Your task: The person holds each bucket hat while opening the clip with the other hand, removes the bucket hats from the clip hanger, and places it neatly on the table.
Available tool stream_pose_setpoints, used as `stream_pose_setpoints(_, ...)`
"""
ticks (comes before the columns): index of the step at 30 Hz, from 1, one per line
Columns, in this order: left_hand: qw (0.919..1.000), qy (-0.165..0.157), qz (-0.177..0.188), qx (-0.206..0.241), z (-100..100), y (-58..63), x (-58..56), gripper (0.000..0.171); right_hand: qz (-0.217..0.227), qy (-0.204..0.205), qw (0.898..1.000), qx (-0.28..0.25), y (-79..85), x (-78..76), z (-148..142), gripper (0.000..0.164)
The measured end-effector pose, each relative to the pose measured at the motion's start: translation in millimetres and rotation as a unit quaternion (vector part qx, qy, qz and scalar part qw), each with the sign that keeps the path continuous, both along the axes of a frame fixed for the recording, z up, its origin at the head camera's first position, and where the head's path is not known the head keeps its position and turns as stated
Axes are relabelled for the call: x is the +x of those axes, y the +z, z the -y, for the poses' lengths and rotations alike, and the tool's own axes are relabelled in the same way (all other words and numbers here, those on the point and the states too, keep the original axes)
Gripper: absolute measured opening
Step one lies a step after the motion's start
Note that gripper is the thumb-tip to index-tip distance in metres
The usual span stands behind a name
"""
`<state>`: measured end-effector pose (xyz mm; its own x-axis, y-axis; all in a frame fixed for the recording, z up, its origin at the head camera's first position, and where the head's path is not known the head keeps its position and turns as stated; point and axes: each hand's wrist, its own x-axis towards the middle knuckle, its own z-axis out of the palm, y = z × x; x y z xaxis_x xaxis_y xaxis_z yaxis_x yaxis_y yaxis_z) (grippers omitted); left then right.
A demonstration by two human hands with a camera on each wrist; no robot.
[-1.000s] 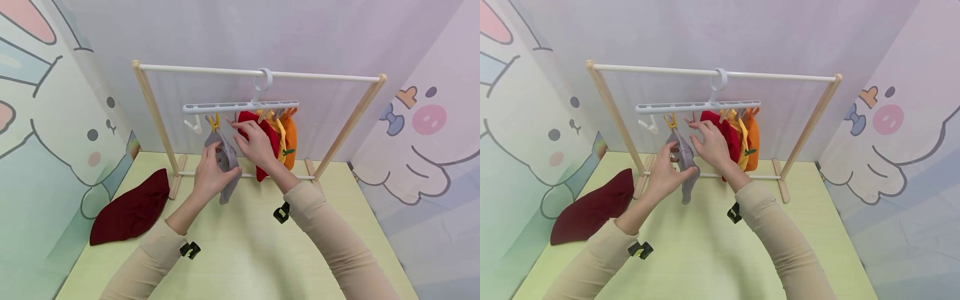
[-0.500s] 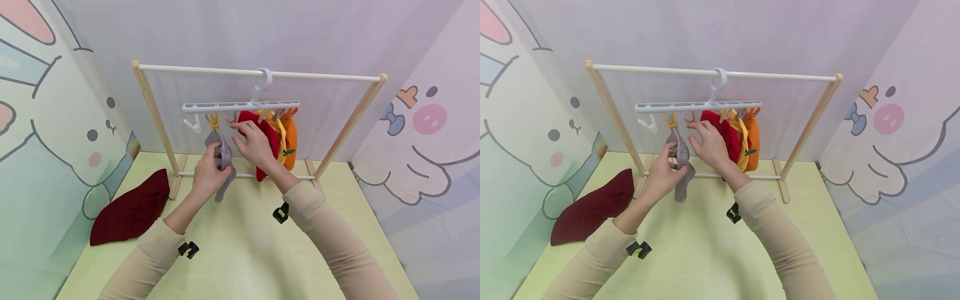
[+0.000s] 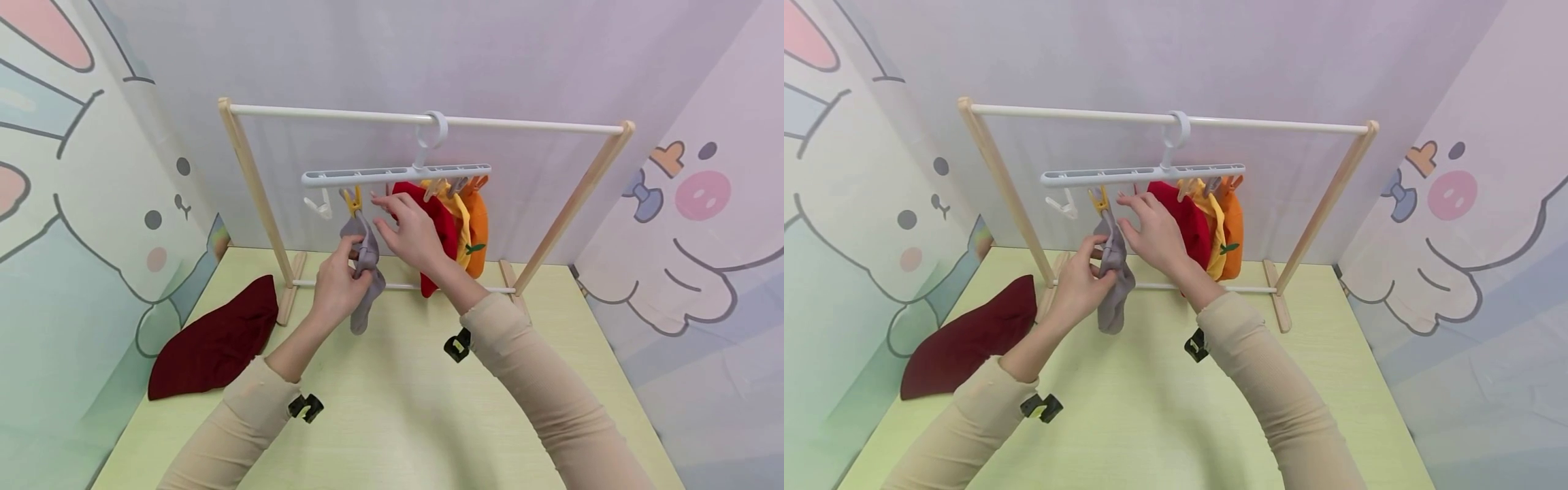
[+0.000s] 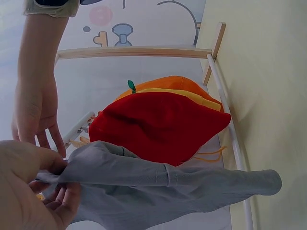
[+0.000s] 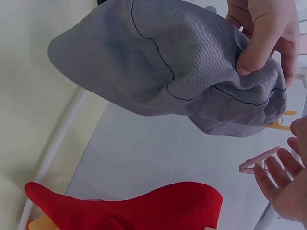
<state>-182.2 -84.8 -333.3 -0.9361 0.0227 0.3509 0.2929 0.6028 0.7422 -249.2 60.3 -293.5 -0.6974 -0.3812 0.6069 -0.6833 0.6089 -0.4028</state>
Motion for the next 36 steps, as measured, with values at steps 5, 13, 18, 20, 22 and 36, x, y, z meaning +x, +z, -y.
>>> stream_pose_setpoints(5, 0.9999, 0.007, -0.006, -0.007, 1, 0.5, -0.2, 0.046, 0.022, 0.000, 1.000, 0.008, 3.4, 1.1, 4, 0.038)
stream_pose_setpoints(13, 0.9996, 0.009, -0.021, -0.019, 6, 0.3, 0.5, 0.039, 0.055, -0.008, 0.998, 0.010, 6.8, 1.7, 11, 0.041)
stream_pose_setpoints(18, 0.9993, 0.009, -0.027, -0.025, 7, 0.2, -0.1, 0.036, 0.073, -0.012, 0.997, 0.013, 10.2, 2.7, 18, 0.043)
stream_pose_setpoints(20, 0.9992, 0.006, -0.028, -0.026, 7, 0.0, 0.1, 0.036, 0.079, -0.016, 0.997, 0.014, 11.3, 3.2, 20, 0.043)
stream_pose_setpoints(22, 0.9992, 0.004, -0.030, -0.027, 6, -0.1, 0.5, 0.035, 0.080, -0.023, 0.996, 0.017, 12.1, 3.8, 21, 0.042)
stream_pose_setpoints(36, 0.9983, -0.026, -0.045, -0.026, 3, -3.0, 1.5, 0.035, 0.062, -0.070, 0.995, -0.027, 12.6, 6.9, 29, 0.033)
